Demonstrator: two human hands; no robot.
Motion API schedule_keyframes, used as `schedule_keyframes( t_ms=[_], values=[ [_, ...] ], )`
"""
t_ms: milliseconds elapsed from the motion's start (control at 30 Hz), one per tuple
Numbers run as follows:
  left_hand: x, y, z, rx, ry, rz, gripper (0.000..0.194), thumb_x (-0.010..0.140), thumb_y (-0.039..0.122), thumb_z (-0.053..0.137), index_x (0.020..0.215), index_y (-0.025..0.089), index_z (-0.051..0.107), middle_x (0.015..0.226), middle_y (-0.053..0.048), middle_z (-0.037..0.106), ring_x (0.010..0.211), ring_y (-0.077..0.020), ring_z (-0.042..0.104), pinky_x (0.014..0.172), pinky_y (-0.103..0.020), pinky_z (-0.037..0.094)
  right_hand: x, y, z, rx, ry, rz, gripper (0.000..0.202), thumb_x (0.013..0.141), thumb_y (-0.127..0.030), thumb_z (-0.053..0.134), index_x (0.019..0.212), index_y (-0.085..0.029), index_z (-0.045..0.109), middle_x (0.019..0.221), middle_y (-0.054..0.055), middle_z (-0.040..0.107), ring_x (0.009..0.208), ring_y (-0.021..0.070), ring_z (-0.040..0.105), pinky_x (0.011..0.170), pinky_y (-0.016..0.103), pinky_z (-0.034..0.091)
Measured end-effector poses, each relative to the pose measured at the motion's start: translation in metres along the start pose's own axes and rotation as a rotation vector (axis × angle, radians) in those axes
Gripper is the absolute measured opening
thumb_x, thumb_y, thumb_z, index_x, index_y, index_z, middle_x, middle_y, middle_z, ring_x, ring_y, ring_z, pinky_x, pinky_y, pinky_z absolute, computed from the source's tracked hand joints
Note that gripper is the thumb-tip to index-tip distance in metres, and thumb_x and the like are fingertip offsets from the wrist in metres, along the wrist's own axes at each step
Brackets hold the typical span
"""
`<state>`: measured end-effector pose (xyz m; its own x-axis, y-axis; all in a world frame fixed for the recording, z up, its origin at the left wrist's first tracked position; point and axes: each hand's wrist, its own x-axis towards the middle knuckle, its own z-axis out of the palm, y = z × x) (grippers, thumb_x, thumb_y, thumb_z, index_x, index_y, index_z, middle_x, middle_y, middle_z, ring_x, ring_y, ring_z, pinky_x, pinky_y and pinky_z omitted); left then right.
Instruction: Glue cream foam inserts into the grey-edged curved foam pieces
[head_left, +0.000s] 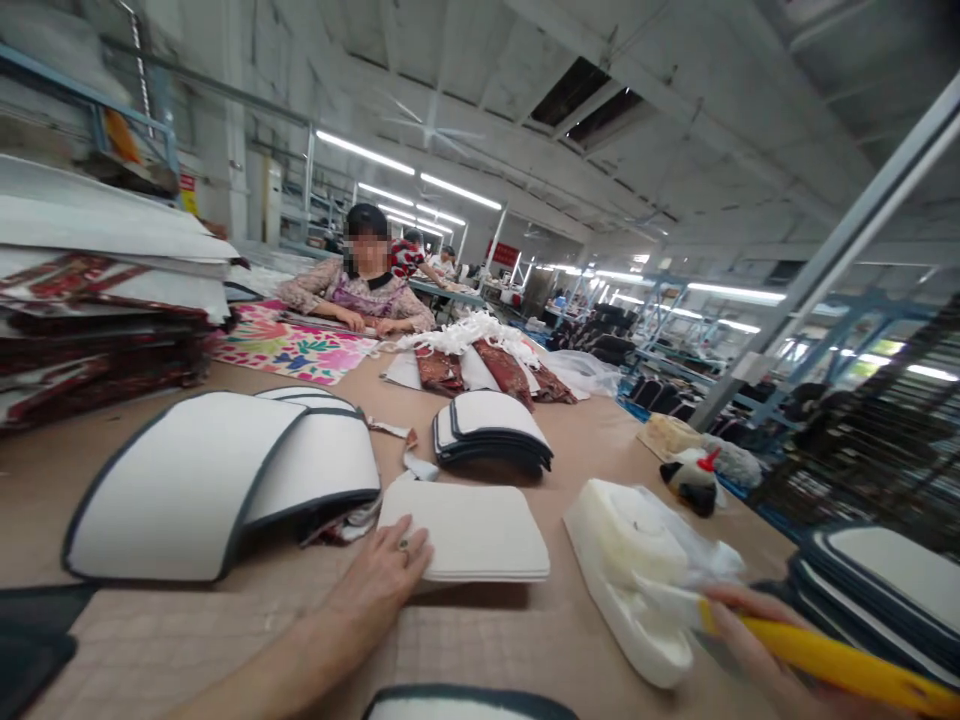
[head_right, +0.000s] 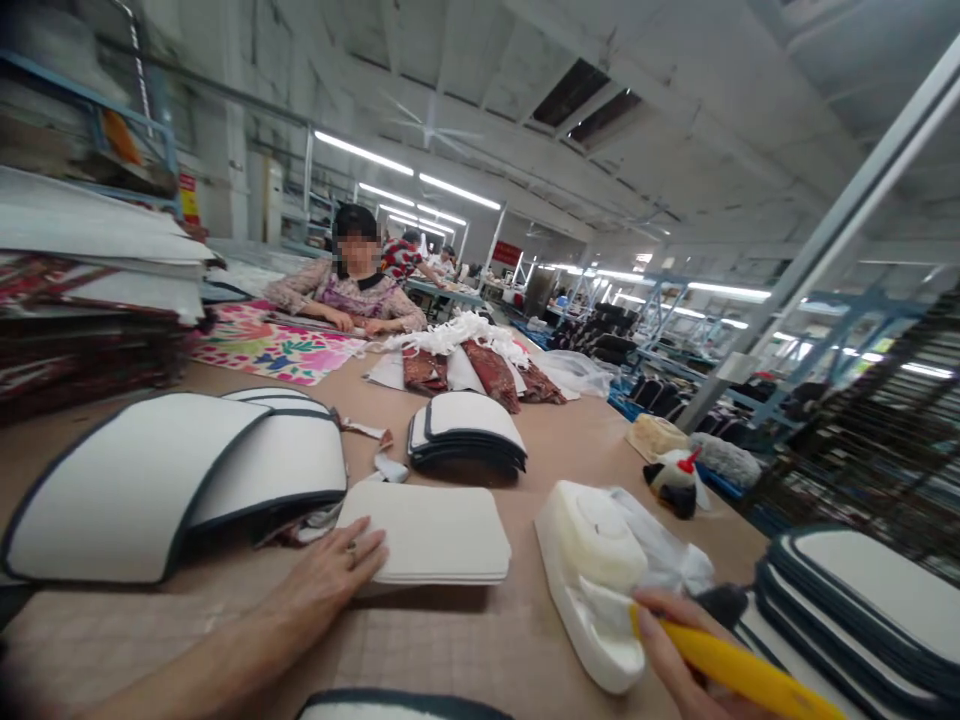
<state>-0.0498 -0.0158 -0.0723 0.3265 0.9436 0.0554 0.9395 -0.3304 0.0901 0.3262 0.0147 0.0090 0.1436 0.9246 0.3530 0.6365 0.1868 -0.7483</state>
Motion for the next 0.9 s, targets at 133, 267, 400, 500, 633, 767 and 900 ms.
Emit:
schedule_keyframes(
  t_ms=[133, 267, 400, 500, 633, 767, 900],
  values=[
    [0.002, -0.001, 0.018, -0.007, 0.0, 0.041, 0.045, 0.083, 0.001, 0.047, 0.125, 0.016, 0.05, 0.133, -0.014, 0.048, 0.126, -0.0339, 0.037, 0.097, -0.05, 0.038, 0.03, -0.082, 0.091, 0.166, -0.21, -0.022, 0.036, 0.064, -0.053, 0.064, 0.073, -0.019, 0.066, 0.049, -0.002, 0.053, 0.047, 0.0148, 0.049, 0.047, 0.027, 0.041],
    [0.005, -0.005, 0.028, -0.021, -0.022, 0.077, 0.044, 0.084, 0.008, 0.049, 0.128, 0.012, 0.047, 0.135, -0.017, 0.045, 0.126, -0.0388, 0.034, 0.097, -0.055, 0.036, 0.044, -0.129, 0.19, 0.384, -0.481, -0.105, 0.032, 0.07, -0.048, 0.059, 0.071, -0.016, 0.06, 0.044, -0.007, 0.041, 0.041, 0.0089, 0.037, 0.041, 0.022, 0.029],
    [0.007, -0.004, 0.03, -0.063, -0.013, 0.066, 0.04, 0.086, 0.01, 0.046, 0.127, 0.011, 0.047, 0.135, -0.019, 0.044, 0.125, -0.0397, 0.035, 0.096, -0.056, 0.036, 0.047, -0.133, 0.242, 0.386, -0.589, -0.136, 0.026, 0.069, -0.042, 0.058, 0.063, -0.016, 0.057, 0.043, -0.007, 0.038, 0.041, 0.0072, 0.033, 0.041, 0.021, 0.027],
    [0.009, -0.003, 0.033, -0.084, -0.01, 0.064, 0.04, 0.086, 0.009, 0.046, 0.126, 0.011, 0.048, 0.134, -0.021, 0.045, 0.125, -0.0402, 0.036, 0.096, -0.057, 0.035, 0.045, -0.13, 0.258, 0.393, -0.643, -0.14, 0.024, 0.069, -0.039, 0.057, 0.065, -0.015, 0.058, 0.045, -0.007, 0.041, 0.042, 0.0068, 0.034, 0.041, 0.021, 0.029],
    [0.009, -0.003, 0.034, -0.086, -0.016, 0.064, 0.041, 0.086, 0.011, 0.046, 0.127, 0.01, 0.047, 0.135, -0.021, 0.043, 0.125, -0.041, 0.035, 0.095, -0.058, 0.034, 0.044, -0.126, 0.271, 0.387, -0.692, -0.134, 0.023, 0.07, -0.037, 0.057, 0.066, -0.015, 0.059, 0.045, -0.006, 0.043, 0.041, 0.0068, 0.036, 0.041, 0.02, 0.03],
    [0.009, -0.003, 0.031, -0.079, -0.037, 0.059, 0.043, 0.085, 0.01, 0.047, 0.128, 0.01, 0.047, 0.135, -0.02, 0.044, 0.126, -0.0415, 0.034, 0.096, -0.056, 0.035, 0.05, -0.115, 0.271, 0.365, -0.689, -0.138, 0.02, 0.068, -0.035, 0.058, 0.065, -0.015, 0.06, 0.048, -0.006, 0.045, 0.045, 0.0078, 0.039, 0.045, 0.021, 0.032],
    [0.009, -0.006, 0.033, -0.027, -0.034, 0.073, 0.042, 0.086, 0.008, 0.045, 0.127, 0.014, 0.049, 0.134, -0.016, 0.047, 0.125, -0.0394, 0.037, 0.096, -0.053, 0.037, 0.066, -0.093, 0.247, 0.298, -0.619, -0.13, 0.017, 0.066, -0.032, 0.058, 0.06, -0.016, 0.057, 0.048, -0.006, 0.043, 0.047, 0.0078, 0.037, 0.046, 0.021, 0.029]
  ],
)
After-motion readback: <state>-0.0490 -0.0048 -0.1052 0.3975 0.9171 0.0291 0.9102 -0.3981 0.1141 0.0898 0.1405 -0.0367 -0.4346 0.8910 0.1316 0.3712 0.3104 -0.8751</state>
